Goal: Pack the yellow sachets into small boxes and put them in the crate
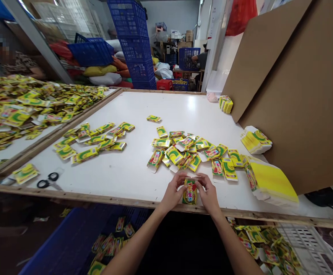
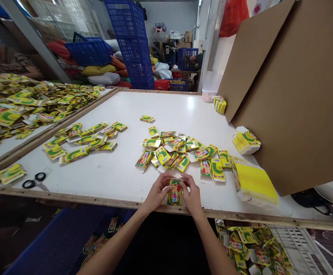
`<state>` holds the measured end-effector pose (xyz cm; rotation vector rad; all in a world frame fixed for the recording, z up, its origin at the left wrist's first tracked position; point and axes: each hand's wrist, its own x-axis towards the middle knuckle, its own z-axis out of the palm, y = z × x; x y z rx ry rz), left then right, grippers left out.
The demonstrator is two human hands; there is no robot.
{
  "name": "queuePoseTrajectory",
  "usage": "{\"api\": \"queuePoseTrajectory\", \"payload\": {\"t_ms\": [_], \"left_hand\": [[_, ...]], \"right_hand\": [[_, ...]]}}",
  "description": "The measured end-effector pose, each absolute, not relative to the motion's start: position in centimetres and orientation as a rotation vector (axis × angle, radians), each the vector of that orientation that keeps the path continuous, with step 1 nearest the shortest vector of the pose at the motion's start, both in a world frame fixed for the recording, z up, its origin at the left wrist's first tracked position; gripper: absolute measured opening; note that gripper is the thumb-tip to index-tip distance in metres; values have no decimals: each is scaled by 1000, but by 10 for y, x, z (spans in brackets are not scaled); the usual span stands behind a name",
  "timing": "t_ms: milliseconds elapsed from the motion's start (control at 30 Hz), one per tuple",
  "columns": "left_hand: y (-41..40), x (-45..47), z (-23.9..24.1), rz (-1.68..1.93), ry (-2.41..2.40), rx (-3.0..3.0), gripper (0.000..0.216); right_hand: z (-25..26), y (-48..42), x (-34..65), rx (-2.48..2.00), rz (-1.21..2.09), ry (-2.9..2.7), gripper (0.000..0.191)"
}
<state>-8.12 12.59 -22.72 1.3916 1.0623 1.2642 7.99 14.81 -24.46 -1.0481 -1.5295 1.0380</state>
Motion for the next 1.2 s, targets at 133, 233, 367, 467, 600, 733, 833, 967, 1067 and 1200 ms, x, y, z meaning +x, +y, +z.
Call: {"api": "queuePoseTrajectory", "payload": {"t_ms": [133,233,367,467,600,733,833,967,1067,1200], "left_hand": [[122,-81,-221,1230,1228,1504,18],[122,-78,-219,1265,1297,1453,17],[126,-72,-221,1310,1350,1350,16],[129,-68,-221,1338,1353,1272,15],[133,-68,-222,1347,1336,1187,17],[129,-73,-224,1300,1306,1221,20],[125,-73,-225,1221,1244,1250,23],[117,-77,-213,1220,1307,1359,22],[95,-111,-192,1278,1555,1458,25],[49,-206,-168,943,1924,1557,28]], "right_hand": [[-241,143,80,-1021,980,-1636,21],[-236,141,80,-1058,945,-1635,22],[-234,146,78,-1157,920,-1632,24],[-232,152,78,-1176,948,-1629,23],[-230,155,79,-1158,989,-1624,22],[-232,149,80,-1136,1009,-1595,21],[-235,144,81,-1093,1009,-1595,20],[-239,142,82,-1057,983,-1602,19],[-243,140,89,-1112,952,-1538,25],[-248,139,98,-1223,979,-1457,30]]}}
